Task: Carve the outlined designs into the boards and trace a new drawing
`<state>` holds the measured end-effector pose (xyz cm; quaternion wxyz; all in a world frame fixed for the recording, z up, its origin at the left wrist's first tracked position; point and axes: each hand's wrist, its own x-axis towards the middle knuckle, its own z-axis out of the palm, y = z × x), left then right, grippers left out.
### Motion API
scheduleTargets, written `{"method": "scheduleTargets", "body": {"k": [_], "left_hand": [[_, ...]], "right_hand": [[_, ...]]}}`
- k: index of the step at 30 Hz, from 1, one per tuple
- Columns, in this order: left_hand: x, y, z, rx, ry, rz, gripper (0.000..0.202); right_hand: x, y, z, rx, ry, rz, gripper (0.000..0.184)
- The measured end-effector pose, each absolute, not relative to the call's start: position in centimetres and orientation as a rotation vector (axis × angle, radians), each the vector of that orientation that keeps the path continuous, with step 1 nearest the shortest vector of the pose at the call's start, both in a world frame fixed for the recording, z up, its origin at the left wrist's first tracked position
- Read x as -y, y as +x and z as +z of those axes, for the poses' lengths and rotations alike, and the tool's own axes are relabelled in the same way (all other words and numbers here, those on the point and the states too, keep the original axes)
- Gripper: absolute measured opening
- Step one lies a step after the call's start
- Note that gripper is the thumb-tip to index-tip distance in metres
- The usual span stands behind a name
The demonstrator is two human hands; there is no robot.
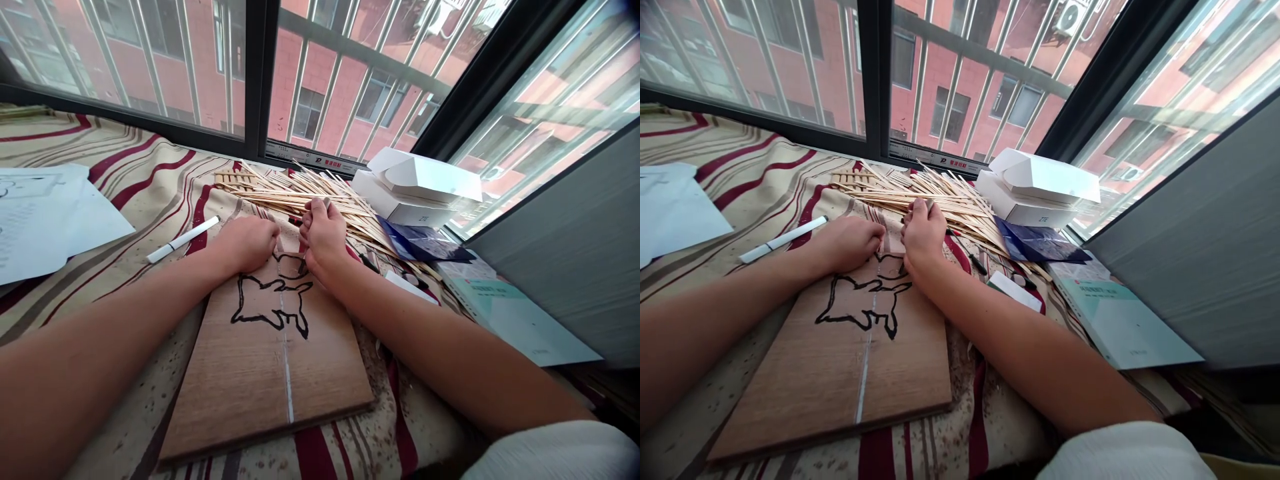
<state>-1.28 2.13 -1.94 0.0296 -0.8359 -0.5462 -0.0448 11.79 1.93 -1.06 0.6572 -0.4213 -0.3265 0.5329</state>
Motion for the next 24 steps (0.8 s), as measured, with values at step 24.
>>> {"method": "scheduleTargets", "body": {"k": [24], "left_hand": [[-1.9,-1.3,-1.6,1.638,-2.563,-0.090,0.044]], "right_hand": [[-1.7,12.9,0.7,1.024,-0.786,1.531,0.028]]}}
